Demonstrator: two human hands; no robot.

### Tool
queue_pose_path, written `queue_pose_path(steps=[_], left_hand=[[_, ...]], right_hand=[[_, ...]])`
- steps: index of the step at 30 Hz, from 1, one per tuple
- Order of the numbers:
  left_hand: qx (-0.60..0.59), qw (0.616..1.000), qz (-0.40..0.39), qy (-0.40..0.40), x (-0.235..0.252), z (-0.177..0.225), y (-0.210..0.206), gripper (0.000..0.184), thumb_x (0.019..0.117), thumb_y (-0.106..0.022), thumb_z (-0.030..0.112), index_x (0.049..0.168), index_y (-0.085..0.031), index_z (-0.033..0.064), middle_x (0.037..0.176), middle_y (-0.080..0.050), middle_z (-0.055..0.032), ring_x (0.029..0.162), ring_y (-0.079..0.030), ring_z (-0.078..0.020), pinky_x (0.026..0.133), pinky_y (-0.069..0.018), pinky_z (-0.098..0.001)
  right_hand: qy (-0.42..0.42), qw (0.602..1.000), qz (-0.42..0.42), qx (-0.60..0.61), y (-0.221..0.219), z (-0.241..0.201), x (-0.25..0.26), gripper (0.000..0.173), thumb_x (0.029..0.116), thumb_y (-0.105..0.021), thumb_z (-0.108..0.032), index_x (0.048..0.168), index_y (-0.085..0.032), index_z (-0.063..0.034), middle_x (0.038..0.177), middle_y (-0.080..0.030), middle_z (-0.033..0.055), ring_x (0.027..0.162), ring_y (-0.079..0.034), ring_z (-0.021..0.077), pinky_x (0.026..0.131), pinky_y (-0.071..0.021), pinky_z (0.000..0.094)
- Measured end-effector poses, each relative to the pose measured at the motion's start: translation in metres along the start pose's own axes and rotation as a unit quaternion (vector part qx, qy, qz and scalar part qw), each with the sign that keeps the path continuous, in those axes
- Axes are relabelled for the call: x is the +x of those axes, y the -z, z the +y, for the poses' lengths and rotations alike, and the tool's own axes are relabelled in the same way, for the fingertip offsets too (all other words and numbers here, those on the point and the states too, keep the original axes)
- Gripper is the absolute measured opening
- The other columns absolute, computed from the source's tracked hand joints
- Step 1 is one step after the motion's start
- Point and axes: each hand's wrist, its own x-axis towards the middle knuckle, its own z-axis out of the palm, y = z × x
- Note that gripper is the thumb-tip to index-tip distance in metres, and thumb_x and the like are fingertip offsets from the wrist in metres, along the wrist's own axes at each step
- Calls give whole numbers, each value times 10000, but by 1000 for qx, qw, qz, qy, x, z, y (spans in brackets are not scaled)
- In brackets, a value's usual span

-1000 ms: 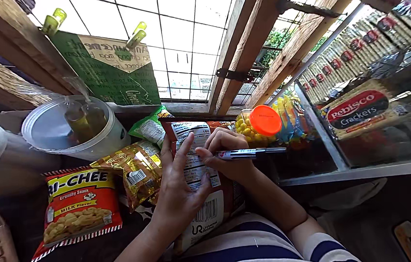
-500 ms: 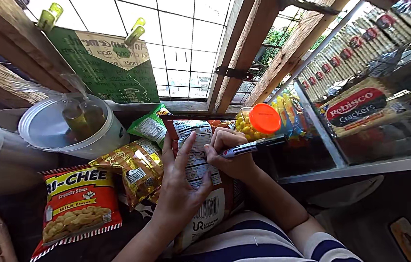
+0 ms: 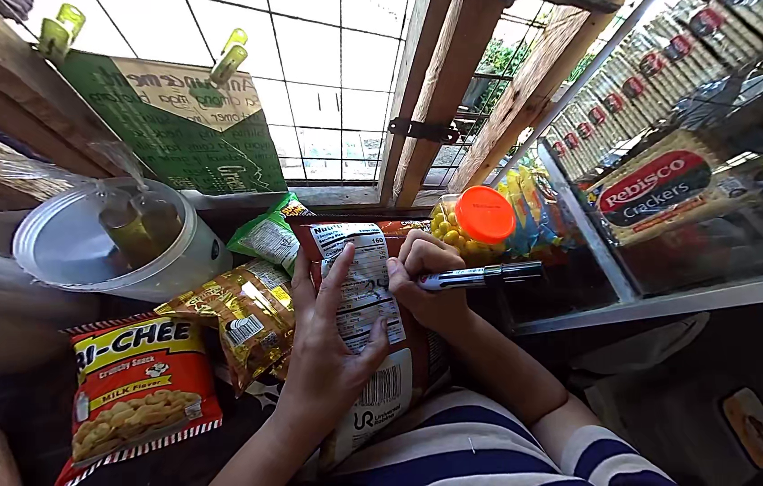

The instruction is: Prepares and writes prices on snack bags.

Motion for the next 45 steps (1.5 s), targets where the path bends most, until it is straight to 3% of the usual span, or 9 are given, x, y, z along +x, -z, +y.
queue_pose_path(steps=[15,27,30,32,34,37,39,41,45], left_hand=[[-8,1000,-6,2,2,-2,2,821,841,-714,336,1589,-376,310,1682,-129,-201,1449,-388,-182,1082,-444,-283],[-7,1000,-2,-12,3,-4,1,825,817,-727,350,1574,-412,258,1663,-163,-236,1455,-387,-210,1094,-444,-296],[-8,999,0,-34,4,-6,3,755,835,-734,371,1535,-474,263,1671,-165,-233,1514,-308,-260,1154,-406,-367],[24,998,25,-58,2,-4,8,703,868,-716,399,1521,-489,274,1686,-146,-211,1538,-246,-305,1188,-350,-448],[64,990,70,-105,-2,6,16,564,913,-685,409,1431,-555,230,1598,-329,-195,1459,-341,-316,1131,-345,-489],[46,981,33,-188,-16,29,19,344,1050,-492,468,1131,-671,186,1013,-626,4,907,-585,-55,750,-484,-209],[-9,975,-83,-206,-28,42,11,566,1081,-324,541,1097,-650,78,857,-614,-38,714,-580,-99,591,-483,-249],[-15,972,-132,-191,-37,47,2,615,1083,-274,564,1057,-604,45,796,-582,-58,644,-576,-135,524,-472,-293],[-37,977,-152,-148,-49,52,2,476,1121,-288,423,1013,-562,50,745,-523,-43,626,-538,-125,548,-454,-280]], right_hand=[[-11,998,4,59,-3,1,5,206,866,-639,38,700,-536,-30,745,-570,39,648,-557,34,558,-484,152],[-4,996,83,14,-5,2,-1,289,862,-593,22,629,-453,-76,669,-482,3,614,-493,26,536,-409,140],[3,987,115,116,2,1,-4,232,1008,-616,-196,782,-579,-158,769,-569,-67,666,-556,-25,590,-483,132],[22,985,96,145,9,-6,-2,241,1026,-596,-406,934,-633,-187,880,-653,-61,590,-581,-35,498,-510,128],[45,991,59,112,19,-18,-2,225,1056,-545,-360,1111,-650,-169,1032,-735,5,568,-642,8,479,-554,161],[96,992,50,-61,26,-35,-3,124,1052,-583,-142,1136,-650,-79,1129,-731,58,662,-694,52,545,-600,191],[134,976,52,-164,27,-43,-5,97,994,-666,-110,1086,-680,-80,1274,-675,71,973,-722,112,772,-645,262],[153,963,48,-218,24,-48,-6,166,927,-760,-178,1072,-683,-152,1457,-535,38,1315,-580,172,1036,-572,359],[200,950,48,-235,22,-51,-9,273,898,-802,-268,855,-547,-183,1423,-511,-11,1397,-501,174,1079,-551,400]])
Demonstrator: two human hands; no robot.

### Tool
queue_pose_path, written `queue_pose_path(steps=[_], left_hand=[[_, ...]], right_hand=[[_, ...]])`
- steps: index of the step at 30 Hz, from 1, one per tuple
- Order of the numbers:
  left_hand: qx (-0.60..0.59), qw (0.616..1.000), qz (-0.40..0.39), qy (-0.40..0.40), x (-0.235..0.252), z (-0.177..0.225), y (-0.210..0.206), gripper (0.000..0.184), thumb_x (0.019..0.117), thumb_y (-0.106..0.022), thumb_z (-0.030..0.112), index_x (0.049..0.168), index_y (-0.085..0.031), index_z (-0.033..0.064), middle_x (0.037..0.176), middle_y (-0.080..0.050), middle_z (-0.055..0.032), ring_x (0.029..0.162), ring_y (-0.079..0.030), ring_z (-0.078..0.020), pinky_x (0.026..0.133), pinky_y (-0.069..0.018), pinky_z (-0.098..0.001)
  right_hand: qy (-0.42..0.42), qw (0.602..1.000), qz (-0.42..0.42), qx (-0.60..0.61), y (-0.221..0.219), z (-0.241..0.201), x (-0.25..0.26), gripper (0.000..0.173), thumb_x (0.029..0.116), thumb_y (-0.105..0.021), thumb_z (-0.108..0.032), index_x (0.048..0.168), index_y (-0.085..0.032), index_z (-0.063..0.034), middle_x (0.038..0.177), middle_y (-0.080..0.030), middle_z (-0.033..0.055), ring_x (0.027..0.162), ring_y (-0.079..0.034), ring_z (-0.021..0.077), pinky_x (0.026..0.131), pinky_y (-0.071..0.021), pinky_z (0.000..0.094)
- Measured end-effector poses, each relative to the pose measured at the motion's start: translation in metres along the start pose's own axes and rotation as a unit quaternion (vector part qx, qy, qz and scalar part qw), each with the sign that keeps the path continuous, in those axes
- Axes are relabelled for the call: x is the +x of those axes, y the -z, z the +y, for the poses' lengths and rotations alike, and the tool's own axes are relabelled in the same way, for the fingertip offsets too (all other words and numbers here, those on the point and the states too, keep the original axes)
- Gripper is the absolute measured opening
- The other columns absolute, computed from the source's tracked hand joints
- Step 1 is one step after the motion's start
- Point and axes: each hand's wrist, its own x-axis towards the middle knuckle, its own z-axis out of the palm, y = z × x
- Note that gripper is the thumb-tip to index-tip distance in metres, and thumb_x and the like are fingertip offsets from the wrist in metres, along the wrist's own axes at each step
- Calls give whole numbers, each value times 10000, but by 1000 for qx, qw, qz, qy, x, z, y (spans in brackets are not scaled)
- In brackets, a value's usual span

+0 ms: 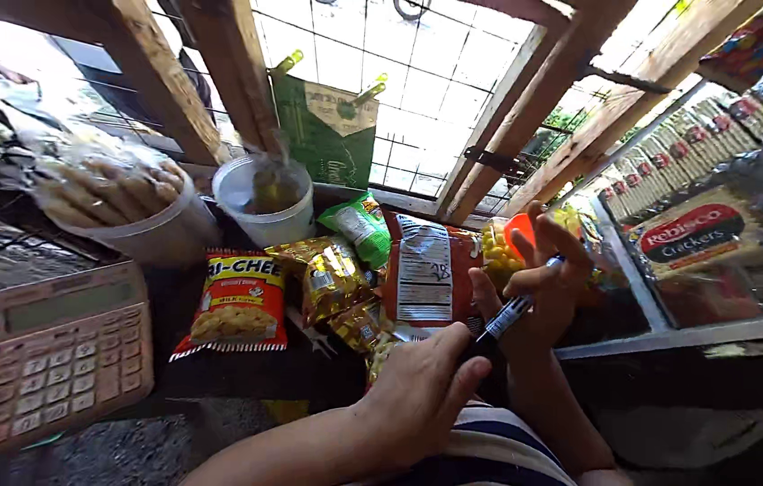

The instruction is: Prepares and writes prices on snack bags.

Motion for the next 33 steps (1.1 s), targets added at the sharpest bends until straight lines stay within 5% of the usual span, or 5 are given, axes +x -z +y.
queue_pose_path(steps=[5,9,13,26,33], left_hand=[[-130,991,-29,30,-21,9,4,528,1118,-247,460,1004,-561,52,722,-453,7,630,-469,-35,591,-425,-186],[-159,986,43,38,-30,8,2,489,1101,-279,506,1056,-551,102,748,-453,59,622,-440,29,570,-400,-134],[-117,991,64,21,-35,8,-4,448,1104,-309,479,1068,-545,100,756,-466,57,626,-445,38,577,-399,-119],[50,997,-24,-52,-41,31,-28,496,1116,-281,453,1023,-559,53,747,-546,-48,650,-570,-96,572,-482,-239],[126,976,-107,-144,-25,56,5,530,1060,-389,566,1023,-669,117,838,-626,-40,663,-602,-161,513,-468,-314]], right_hand=[[-107,979,-42,171,22,11,18,217,1033,-615,-357,908,-621,-180,1344,-593,24,1084,-713,150,780,-664,303],[-267,858,-109,425,36,-13,32,473,1005,-381,-684,1033,-615,-275,1280,-666,-56,605,-642,35,458,-521,186],[-284,797,-97,524,31,-38,17,488,991,-506,-624,810,-676,-203,739,-617,-85,617,-581,9,537,-486,164],[-220,756,74,613,17,-86,-49,392,1037,-529,-344,686,-532,-169,604,-468,-93,570,-472,20,576,-387,199],[-367,902,64,219,72,-21,-74,335,1054,-516,-379,793,-605,-189,602,-539,-143,504,-498,-49,491,-437,132]])
